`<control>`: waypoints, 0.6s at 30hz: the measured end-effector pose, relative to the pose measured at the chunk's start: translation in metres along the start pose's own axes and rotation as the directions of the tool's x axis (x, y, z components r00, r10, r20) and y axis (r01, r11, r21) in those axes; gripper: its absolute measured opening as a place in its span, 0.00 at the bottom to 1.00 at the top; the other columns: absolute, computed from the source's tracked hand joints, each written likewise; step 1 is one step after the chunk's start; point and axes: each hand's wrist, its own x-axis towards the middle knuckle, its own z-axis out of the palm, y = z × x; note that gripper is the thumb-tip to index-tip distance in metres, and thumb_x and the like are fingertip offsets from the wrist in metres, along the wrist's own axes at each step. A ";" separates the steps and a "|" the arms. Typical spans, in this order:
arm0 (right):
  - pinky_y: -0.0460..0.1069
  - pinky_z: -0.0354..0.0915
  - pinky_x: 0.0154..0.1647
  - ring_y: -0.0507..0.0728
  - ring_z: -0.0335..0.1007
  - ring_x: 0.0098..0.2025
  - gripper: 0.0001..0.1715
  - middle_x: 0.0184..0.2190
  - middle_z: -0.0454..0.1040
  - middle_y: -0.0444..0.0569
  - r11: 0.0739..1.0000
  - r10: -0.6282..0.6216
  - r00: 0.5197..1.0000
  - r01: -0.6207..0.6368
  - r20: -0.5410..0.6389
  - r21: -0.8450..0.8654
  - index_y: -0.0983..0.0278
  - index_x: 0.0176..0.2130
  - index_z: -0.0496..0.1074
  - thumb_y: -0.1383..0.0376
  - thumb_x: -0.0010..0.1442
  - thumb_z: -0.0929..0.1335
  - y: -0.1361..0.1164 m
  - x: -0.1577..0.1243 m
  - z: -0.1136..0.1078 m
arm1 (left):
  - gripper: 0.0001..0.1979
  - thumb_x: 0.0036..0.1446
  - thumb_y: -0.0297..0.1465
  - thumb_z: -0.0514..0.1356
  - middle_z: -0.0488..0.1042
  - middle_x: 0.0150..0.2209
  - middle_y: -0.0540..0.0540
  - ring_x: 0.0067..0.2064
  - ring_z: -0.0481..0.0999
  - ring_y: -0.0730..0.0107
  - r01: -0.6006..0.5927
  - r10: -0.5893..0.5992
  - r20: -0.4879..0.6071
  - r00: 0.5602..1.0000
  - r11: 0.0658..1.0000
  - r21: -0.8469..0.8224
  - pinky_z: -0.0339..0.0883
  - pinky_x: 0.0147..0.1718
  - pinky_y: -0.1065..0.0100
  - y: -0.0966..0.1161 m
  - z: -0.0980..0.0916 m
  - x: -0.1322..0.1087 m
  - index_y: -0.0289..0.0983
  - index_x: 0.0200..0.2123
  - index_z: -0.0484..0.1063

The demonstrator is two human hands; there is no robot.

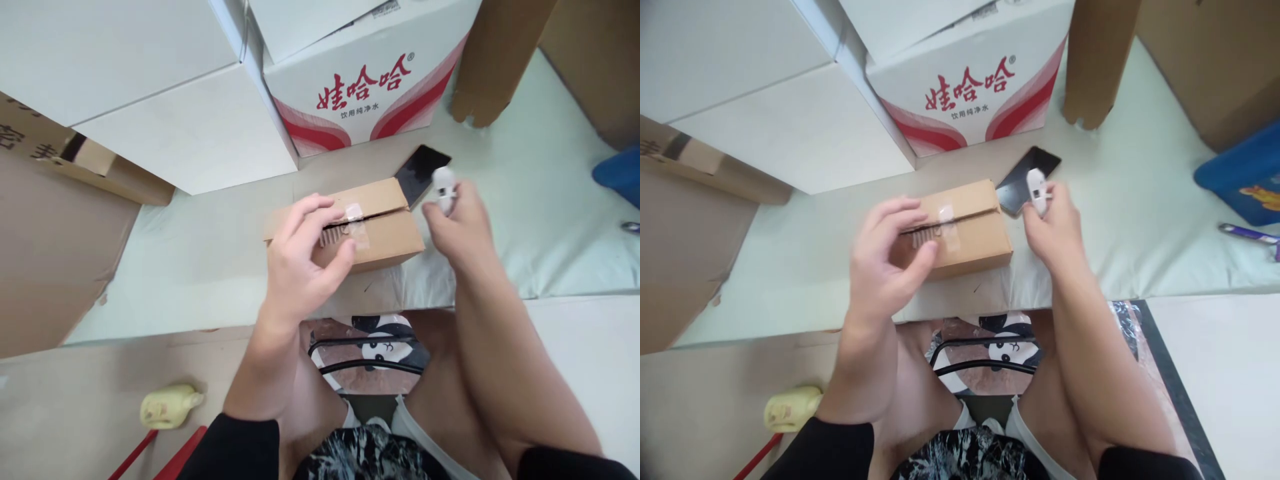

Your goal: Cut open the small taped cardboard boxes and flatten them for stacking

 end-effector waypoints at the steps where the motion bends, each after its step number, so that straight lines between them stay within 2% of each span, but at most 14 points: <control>1: 0.55 0.68 0.39 0.61 0.73 0.36 0.18 0.37 0.79 0.53 0.996 0.060 0.997 -0.056 0.054 -0.068 0.61 0.49 0.70 0.58 0.59 0.66 0.005 0.002 0.004 | 0.10 0.63 0.35 0.58 0.78 0.52 0.42 0.57 0.77 0.59 0.002 -0.002 -0.056 0.998 1.000 -0.013 0.71 0.62 0.53 -0.001 -0.003 -0.001 0.41 0.46 0.73; 3: 0.55 0.69 0.42 0.62 0.75 0.39 0.18 0.40 0.81 0.55 0.987 0.103 0.982 -0.081 0.158 -0.138 0.62 0.46 0.75 0.58 0.58 0.68 0.010 0.004 0.012 | 0.08 0.64 0.37 0.57 0.78 0.48 0.43 0.55 0.77 0.59 0.023 -0.025 -0.148 0.989 1.000 -0.017 0.73 0.59 0.52 -0.004 -0.010 -0.002 0.42 0.43 0.73; 4: 0.54 0.69 0.42 0.63 0.75 0.41 0.17 0.40 0.82 0.56 0.988 0.078 0.972 -0.045 0.221 -0.150 0.62 0.45 0.76 0.58 0.58 0.68 0.012 0.004 0.014 | 0.07 0.64 0.37 0.56 0.78 0.46 0.43 0.53 0.78 0.59 0.035 -0.038 -0.180 0.983 0.999 -0.022 0.73 0.58 0.52 -0.006 -0.014 -0.002 0.43 0.41 0.72; 6: 0.53 0.68 0.42 0.63 0.76 0.43 0.16 0.41 0.83 0.56 0.987 0.040 0.963 0.003 0.268 -0.158 0.62 0.43 0.78 0.60 0.56 0.69 0.012 0.002 0.017 | 0.06 0.64 0.38 0.57 0.77 0.42 0.45 0.49 0.78 0.59 0.049 -0.060 -0.220 0.974 0.997 -0.057 0.75 0.54 0.52 -0.008 -0.022 -0.003 0.43 0.38 0.72; 10: 0.52 0.68 0.41 0.63 0.77 0.43 0.16 0.41 0.84 0.54 0.980 0.041 0.951 0.022 0.308 -0.198 0.60 0.43 0.81 0.64 0.55 0.69 0.005 -0.001 0.014 | 0.09 0.64 0.34 0.59 0.74 0.33 0.48 0.39 0.76 0.63 0.099 -0.118 -0.206 0.971 0.990 -0.103 0.74 0.45 0.56 -0.015 -0.034 0.000 0.43 0.29 0.69; 12: 0.53 0.68 0.41 0.64 0.77 0.43 0.16 0.40 0.84 0.54 0.973 0.072 0.943 0.004 0.324 -0.229 0.60 0.41 0.82 0.65 0.54 0.68 -0.002 -0.002 0.011 | 0.11 0.62 0.32 0.60 0.74 0.31 0.49 0.36 0.76 0.64 0.156 -0.168 -0.181 0.969 0.985 -0.081 0.73 0.42 0.57 -0.020 -0.038 0.002 0.42 0.26 0.69; 15: 0.55 0.68 0.42 0.65 0.77 0.43 0.16 0.41 0.83 0.54 0.975 0.102 0.955 -0.041 0.279 -0.217 0.60 0.41 0.81 0.64 0.53 0.68 -0.012 -0.003 0.006 | 0.13 0.60 0.31 0.61 0.76 0.34 0.48 0.38 0.78 0.63 0.244 -0.245 -0.178 0.953 0.969 -0.029 0.73 0.42 0.57 -0.030 -0.041 0.004 0.41 0.23 0.72; 18: 0.54 0.68 0.40 0.60 0.75 0.37 0.10 0.36 0.81 0.51 0.998 0.054 0.992 -0.056 0.116 0.012 0.61 0.35 0.77 0.62 0.52 0.68 -0.020 -0.005 0.004 | 0.14 0.60 0.33 0.60 0.78 0.36 0.47 0.41 0.79 0.63 0.304 -0.302 -0.159 0.940 0.953 -0.008 0.74 0.45 0.58 -0.036 -0.041 0.003 0.41 0.21 0.73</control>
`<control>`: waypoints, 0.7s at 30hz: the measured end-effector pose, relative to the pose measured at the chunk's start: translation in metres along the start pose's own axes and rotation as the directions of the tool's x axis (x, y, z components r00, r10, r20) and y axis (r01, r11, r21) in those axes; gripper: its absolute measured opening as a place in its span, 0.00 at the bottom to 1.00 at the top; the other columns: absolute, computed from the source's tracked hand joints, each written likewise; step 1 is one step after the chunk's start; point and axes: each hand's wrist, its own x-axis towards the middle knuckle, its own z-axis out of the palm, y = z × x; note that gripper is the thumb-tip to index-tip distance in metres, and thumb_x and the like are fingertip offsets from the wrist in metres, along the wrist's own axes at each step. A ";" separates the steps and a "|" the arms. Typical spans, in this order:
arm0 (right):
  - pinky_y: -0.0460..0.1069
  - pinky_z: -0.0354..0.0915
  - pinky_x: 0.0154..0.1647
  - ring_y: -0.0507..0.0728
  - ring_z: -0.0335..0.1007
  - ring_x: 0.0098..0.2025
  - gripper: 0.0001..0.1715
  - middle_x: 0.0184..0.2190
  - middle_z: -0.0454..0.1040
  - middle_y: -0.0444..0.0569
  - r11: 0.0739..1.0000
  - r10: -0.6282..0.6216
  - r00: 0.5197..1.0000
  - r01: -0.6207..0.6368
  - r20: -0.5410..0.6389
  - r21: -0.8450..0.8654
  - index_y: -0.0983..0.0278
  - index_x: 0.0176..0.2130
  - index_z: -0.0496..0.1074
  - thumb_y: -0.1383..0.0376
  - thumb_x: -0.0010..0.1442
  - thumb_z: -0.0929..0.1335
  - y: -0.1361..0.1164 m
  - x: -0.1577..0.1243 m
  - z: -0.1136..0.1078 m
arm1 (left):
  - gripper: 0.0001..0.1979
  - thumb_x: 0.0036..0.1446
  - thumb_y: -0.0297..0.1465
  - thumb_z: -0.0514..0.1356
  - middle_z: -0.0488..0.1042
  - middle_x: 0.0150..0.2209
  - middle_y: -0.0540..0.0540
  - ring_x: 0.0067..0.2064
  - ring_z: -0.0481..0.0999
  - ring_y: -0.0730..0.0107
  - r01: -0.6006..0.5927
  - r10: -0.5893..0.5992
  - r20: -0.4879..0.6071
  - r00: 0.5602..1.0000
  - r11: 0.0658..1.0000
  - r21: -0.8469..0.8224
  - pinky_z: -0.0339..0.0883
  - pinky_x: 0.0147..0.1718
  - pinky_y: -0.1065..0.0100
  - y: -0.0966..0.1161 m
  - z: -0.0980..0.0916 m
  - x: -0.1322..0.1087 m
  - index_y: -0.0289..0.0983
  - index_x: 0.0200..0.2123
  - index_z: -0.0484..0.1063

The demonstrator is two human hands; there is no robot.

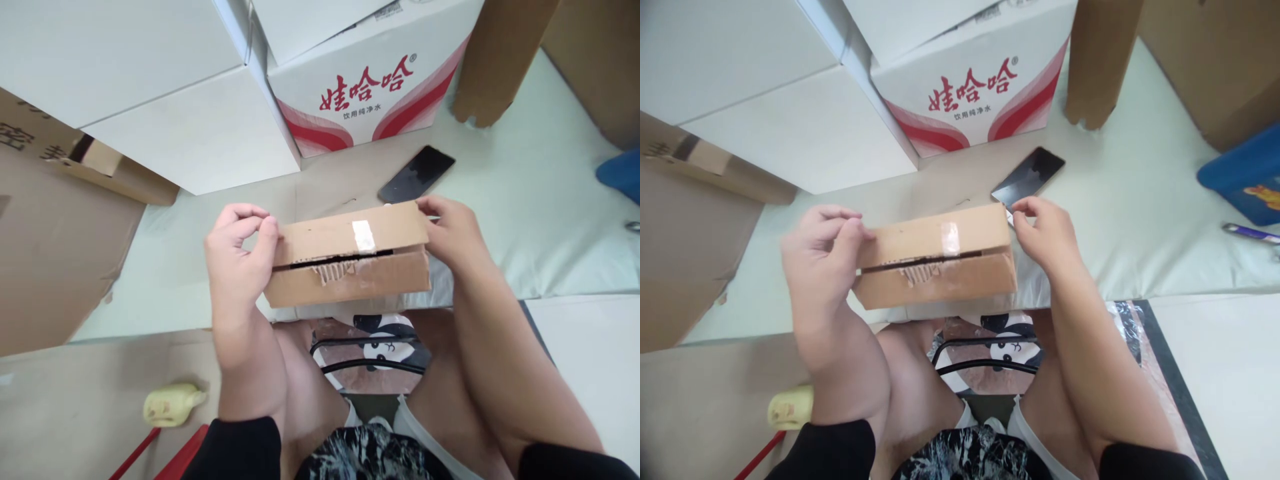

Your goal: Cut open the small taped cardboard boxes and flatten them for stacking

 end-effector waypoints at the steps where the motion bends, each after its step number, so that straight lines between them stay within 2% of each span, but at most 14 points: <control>1: 0.53 0.68 0.39 0.58 0.73 0.35 0.08 0.33 0.79 0.49 0.992 -0.043 0.998 0.049 -0.053 0.115 0.61 0.33 0.75 0.61 0.52 0.67 -0.001 -0.001 0.000 | 0.14 0.60 0.34 0.60 0.78 0.37 0.47 0.42 0.79 0.63 0.015 -0.015 0.010 1.000 1.000 0.002 0.74 0.46 0.58 -0.001 0.001 0.000 0.41 0.21 0.73; 3: 0.53 0.69 0.39 0.57 0.72 0.34 0.06 0.31 0.75 0.47 0.915 -0.179 0.979 0.203 -0.100 0.348 0.60 0.31 0.71 0.60 0.52 0.66 -0.002 -0.005 -0.001 | 0.14 0.59 0.34 0.60 0.78 0.38 0.47 0.42 0.79 0.63 0.029 -0.029 0.029 0.999 1.000 0.000 0.74 0.46 0.58 -0.003 0.003 0.001 0.40 0.21 0.72; 4: 0.54 0.71 0.42 0.57 0.73 0.37 0.06 0.33 0.75 0.47 0.856 -0.265 0.960 0.279 -0.094 0.436 0.59 0.32 0.70 0.60 0.52 0.66 -0.002 -0.007 -0.001 | 0.14 0.59 0.34 0.60 0.79 0.38 0.47 0.43 0.79 0.63 0.035 -0.035 0.040 0.999 0.999 -0.002 0.74 0.46 0.58 -0.004 0.004 0.001 0.40 0.21 0.72; 6: 0.56 0.72 0.50 0.60 0.74 0.46 0.09 0.41 0.76 0.48 0.757 -0.420 0.906 0.382 -0.051 0.530 0.57 0.35 0.69 0.61 0.50 0.68 -0.001 -0.011 -0.002 | 0.13 0.59 0.34 0.60 0.79 0.38 0.47 0.44 0.79 0.62 0.048 -0.047 0.062 0.997 0.999 -0.007 0.74 0.47 0.59 -0.006 0.006 0.002 0.40 0.22 0.71; 7: 0.57 0.71 0.54 0.61 0.74 0.50 0.12 0.45 0.75 0.49 0.740 -0.469 0.883 0.403 -0.017 0.538 0.57 0.37 0.69 0.61 0.50 0.69 -0.001 -0.013 -0.003 | 0.13 0.60 0.33 0.60 0.79 0.38 0.47 0.44 0.79 0.62 0.053 -0.052 0.069 0.996 0.999 -0.010 0.74 0.48 0.59 -0.007 0.007 0.002 0.40 0.23 0.72; 10: 0.58 0.71 0.58 0.62 0.73 0.56 0.18 0.50 0.74 0.49 0.759 -0.508 0.857 0.402 0.082 0.512 0.55 0.41 0.68 0.61 0.49 0.71 -0.001 -0.015 -0.006 | 0.12 0.59 0.32 0.59 0.78 0.38 0.46 0.46 0.79 0.61 0.058 -0.057 0.071 0.996 0.998 -0.021 0.74 0.48 0.59 -0.010 0.007 0.004 0.40 0.23 0.72; 12: 0.57 0.71 0.58 0.61 0.72 0.57 0.18 0.51 0.75 0.49 0.756 -0.528 0.840 0.396 0.128 0.521 0.55 0.42 0.68 0.61 0.50 0.72 0.000 -0.014 -0.010 | 0.12 0.59 0.32 0.59 0.78 0.38 0.46 0.47 0.79 0.60 0.065 -0.062 0.074 0.995 0.997 -0.037 0.74 0.47 0.59 -0.011 0.007 0.005 0.40 0.22 0.72; 17: 0.54 0.69 0.60 0.60 0.71 0.62 0.21 0.59 0.73 0.50 0.763 -0.593 0.733 0.379 0.334 0.524 0.56 0.46 0.71 0.63 0.52 0.74 0.003 -0.012 -0.020 | 0.11 0.58 0.32 0.59 0.79 0.41 0.45 0.48 0.79 0.60 0.116 -0.112 0.060 0.992 0.991 -0.063 0.76 0.43 0.61 -0.014 0.010 0.006 0.40 0.24 0.76; 19: 0.51 0.70 0.58 0.57 0.72 0.59 0.22 0.58 0.74 0.49 0.767 -0.577 0.744 0.351 0.338 0.537 0.56 0.48 0.71 0.62 0.53 0.75 0.003 -0.013 -0.020 | 0.10 0.59 0.33 0.59 0.79 0.41 0.44 0.49 0.79 0.59 0.121 -0.117 0.059 0.991 0.990 -0.073 0.76 0.44 0.61 -0.015 0.012 0.007 0.40 0.27 0.77; 21: 0.49 0.71 0.54 0.55 0.75 0.53 0.20 0.52 0.76 0.48 0.770 -0.522 0.814 0.322 0.253 0.552 0.57 0.46 0.72 0.61 0.54 0.76 0.001 -0.013 -0.015 | 0.09 0.59 0.34 0.59 0.79 0.40 0.45 0.48 0.79 0.60 0.142 -0.135 0.057 0.989 0.981 -0.133 0.76 0.45 0.61 -0.016 0.013 0.007 0.41 0.29 0.76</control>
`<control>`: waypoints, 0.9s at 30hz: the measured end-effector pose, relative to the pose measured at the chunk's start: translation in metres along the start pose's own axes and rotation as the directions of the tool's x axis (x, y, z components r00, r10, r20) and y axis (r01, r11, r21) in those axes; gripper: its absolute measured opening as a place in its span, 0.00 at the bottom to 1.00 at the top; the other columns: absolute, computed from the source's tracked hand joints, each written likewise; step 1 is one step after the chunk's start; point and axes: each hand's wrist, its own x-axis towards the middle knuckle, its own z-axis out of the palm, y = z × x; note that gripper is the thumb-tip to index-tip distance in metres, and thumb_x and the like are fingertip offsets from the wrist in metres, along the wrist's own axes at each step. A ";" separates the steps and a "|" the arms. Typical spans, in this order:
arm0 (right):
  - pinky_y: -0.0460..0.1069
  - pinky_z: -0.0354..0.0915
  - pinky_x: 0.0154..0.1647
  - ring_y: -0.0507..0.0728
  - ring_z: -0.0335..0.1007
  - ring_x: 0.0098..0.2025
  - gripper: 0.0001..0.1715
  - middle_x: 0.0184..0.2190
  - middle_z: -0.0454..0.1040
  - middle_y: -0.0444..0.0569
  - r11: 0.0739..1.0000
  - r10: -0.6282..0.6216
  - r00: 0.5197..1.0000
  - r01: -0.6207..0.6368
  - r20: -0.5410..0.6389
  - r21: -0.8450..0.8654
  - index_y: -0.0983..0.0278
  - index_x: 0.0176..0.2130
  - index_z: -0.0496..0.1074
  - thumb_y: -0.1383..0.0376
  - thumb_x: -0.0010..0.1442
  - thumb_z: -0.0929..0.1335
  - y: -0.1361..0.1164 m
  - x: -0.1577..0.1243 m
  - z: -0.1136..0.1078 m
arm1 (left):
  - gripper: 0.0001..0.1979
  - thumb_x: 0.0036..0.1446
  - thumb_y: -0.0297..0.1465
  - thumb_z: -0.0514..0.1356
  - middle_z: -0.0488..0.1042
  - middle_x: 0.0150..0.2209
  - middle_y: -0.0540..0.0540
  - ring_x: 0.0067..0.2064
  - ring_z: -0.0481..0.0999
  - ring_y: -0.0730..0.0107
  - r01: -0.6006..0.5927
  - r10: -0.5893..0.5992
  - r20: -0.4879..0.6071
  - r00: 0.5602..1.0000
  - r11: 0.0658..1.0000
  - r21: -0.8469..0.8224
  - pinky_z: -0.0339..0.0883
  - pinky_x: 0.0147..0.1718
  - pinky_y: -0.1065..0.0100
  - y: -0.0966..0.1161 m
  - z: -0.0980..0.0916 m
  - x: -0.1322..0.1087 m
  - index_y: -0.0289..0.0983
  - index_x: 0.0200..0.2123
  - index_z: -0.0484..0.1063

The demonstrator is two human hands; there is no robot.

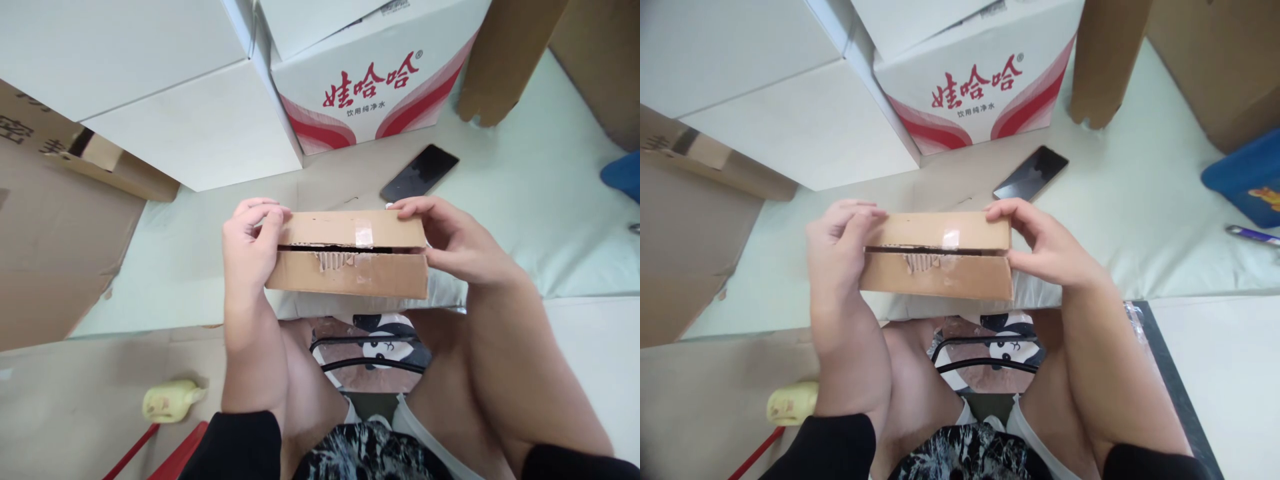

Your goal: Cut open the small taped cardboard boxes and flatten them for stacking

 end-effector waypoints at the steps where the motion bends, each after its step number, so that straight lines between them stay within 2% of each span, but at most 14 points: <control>1: 0.49 0.71 0.50 0.54 0.76 0.49 0.18 0.48 0.77 0.47 1.000 0.014 0.996 -0.013 -0.087 0.012 0.58 0.45 0.73 0.60 0.55 0.76 0.001 0.001 0.003 | 0.08 0.59 0.34 0.59 0.78 0.39 0.46 0.47 0.79 0.61 0.029 -0.030 -0.015 0.999 0.997 -0.065 0.76 0.45 0.61 0.000 0.000 0.000 0.41 0.29 0.74; 3: 0.48 0.70 0.40 0.52 0.74 0.39 0.16 0.38 0.77 0.44 0.999 0.026 0.958 -0.018 -0.287 0.030 0.58 0.39 0.72 0.57 0.55 0.76 0.003 0.005 0.009 | 0.08 0.58 0.36 0.61 0.78 0.40 0.47 0.45 0.78 0.62 0.114 -0.132 -0.054 0.990 0.960 -0.256 0.76 0.42 0.61 -0.001 0.001 0.000 0.42 0.28 0.70; 6: 0.48 0.61 0.28 0.51 0.63 0.28 0.22 0.27 0.69 0.41 0.999 -0.032 0.852 0.043 -0.522 0.010 0.58 0.29 0.65 0.51 0.53 0.77 0.008 0.010 0.015 | 0.18 0.56 0.42 0.63 0.77 0.41 0.45 0.49 0.77 0.58 0.196 -0.241 -0.024 0.970 0.839 -0.508 0.75 0.37 0.62 -0.003 0.003 0.001 0.40 0.21 0.64; 9: 0.50 0.56 0.26 0.52 0.56 0.25 0.27 0.24 0.63 0.42 0.996 -0.092 0.789 0.077 -0.608 -0.050 0.59 0.23 0.61 0.48 0.56 0.76 0.011 0.013 0.015 | 0.23 0.56 0.47 0.62 0.77 0.42 0.42 0.52 0.75 0.54 0.158 -0.160 0.045 0.986 0.822 -0.548 0.76 0.40 0.61 -0.010 0.008 0.002 0.39 0.17 0.70; 12: 0.54 0.65 0.36 0.56 0.64 0.33 0.22 0.28 0.67 0.46 0.985 -0.160 0.760 0.078 -0.629 -0.156 0.57 0.24 0.70 0.48 0.59 0.74 0.011 0.013 0.013 | 0.21 0.57 0.50 0.61 0.75 0.49 0.41 0.54 0.74 0.52 0.047 -0.003 0.096 0.995 0.884 -0.465 0.73 0.55 0.54 -0.021 0.012 0.004 0.40 0.25 0.81; 14: 0.59 0.68 0.51 0.60 0.69 0.45 0.17 0.35 0.72 0.50 0.974 -0.193 0.773 0.077 -0.604 -0.213 0.55 0.28 0.78 0.48 0.62 0.72 0.009 0.011 0.013 | 0.22 0.57 0.53 0.60 0.72 0.55 0.42 0.59 0.70 0.48 -0.023 0.100 0.176 0.979 0.919 -0.393 0.64 0.65 0.48 -0.027 0.013 0.006 0.42 0.33 0.85; 16: 0.61 0.67 0.61 0.62 0.70 0.53 0.20 0.45 0.74 0.51 0.979 -0.178 0.821 0.090 -0.543 -0.185 0.55 0.33 0.81 0.47 0.65 0.68 0.007 0.009 0.014 | 0.26 0.58 0.56 0.58 0.69 0.61 0.42 0.65 0.64 0.43 -0.083 0.185 0.275 0.943 0.935 -0.345 0.58 0.69 0.43 -0.031 0.013 0.006 0.44 0.40 0.85; 18: 0.62 0.68 0.61 0.62 0.72 0.54 0.23 0.51 0.73 0.50 0.991 -0.130 0.881 0.102 -0.454 -0.087 0.55 0.41 0.80 0.44 0.67 0.64 0.004 0.004 0.015 | 0.28 0.59 0.58 0.56 0.66 0.64 0.42 0.69 0.58 0.39 -0.134 0.249 0.351 0.903 0.938 -0.320 0.55 0.71 0.41 -0.033 0.013 0.007 0.45 0.46 0.85; 20: 0.62 0.70 0.59 0.63 0.73 0.55 0.27 0.50 0.76 0.50 0.995 -0.097 0.931 0.092 -0.353 -0.029 0.54 0.53 0.75 0.43 0.68 0.61 0.002 0.000 0.015 | 0.30 0.60 0.58 0.54 0.64 0.66 0.41 0.71 0.55 0.38 -0.158 0.277 0.390 0.878 0.937 -0.311 0.54 0.71 0.40 -0.034 0.012 0.006 0.45 0.50 0.83; 22: 0.62 0.71 0.59 0.64 0.72 0.56 0.29 0.46 0.78 0.49 0.996 -0.077 0.960 0.060 -0.268 -0.070 0.52 0.58 0.70 0.42 0.69 0.59 0.002 -0.004 0.014 | 0.32 0.62 0.58 0.53 0.62 0.66 0.41 0.71 0.55 0.38 -0.148 0.268 0.419 0.867 0.944 -0.296 0.56 0.70 0.41 -0.036 0.011 0.005 0.45 0.55 0.81; 25: 0.62 0.70 0.58 0.64 0.72 0.56 0.28 0.53 0.76 0.48 0.980 -0.064 0.971 0.018 -0.229 -0.198 0.51 0.51 0.75 0.42 0.69 0.57 0.003 -0.006 0.008 | 0.33 0.64 0.58 0.50 0.59 0.67 0.41 0.68 0.61 0.42 -0.123 0.228 0.441 0.868 0.960 -0.253 0.59 0.70 0.45 -0.036 0.009 0.003 0.44 0.59 0.77; 27: 0.62 0.68 0.59 0.63 0.70 0.57 0.30 0.60 0.71 0.47 0.957 -0.130 0.964 0.060 -0.233 -0.284 0.53 0.44 0.79 0.42 0.70 0.56 0.004 -0.005 0.006 | 0.32 0.65 0.57 0.48 0.60 0.64 0.42 0.67 0.63 0.45 -0.135 0.222 0.439 0.870 0.966 -0.221 0.59 0.70 0.46 -0.034 0.008 0.001 0.46 0.58 0.76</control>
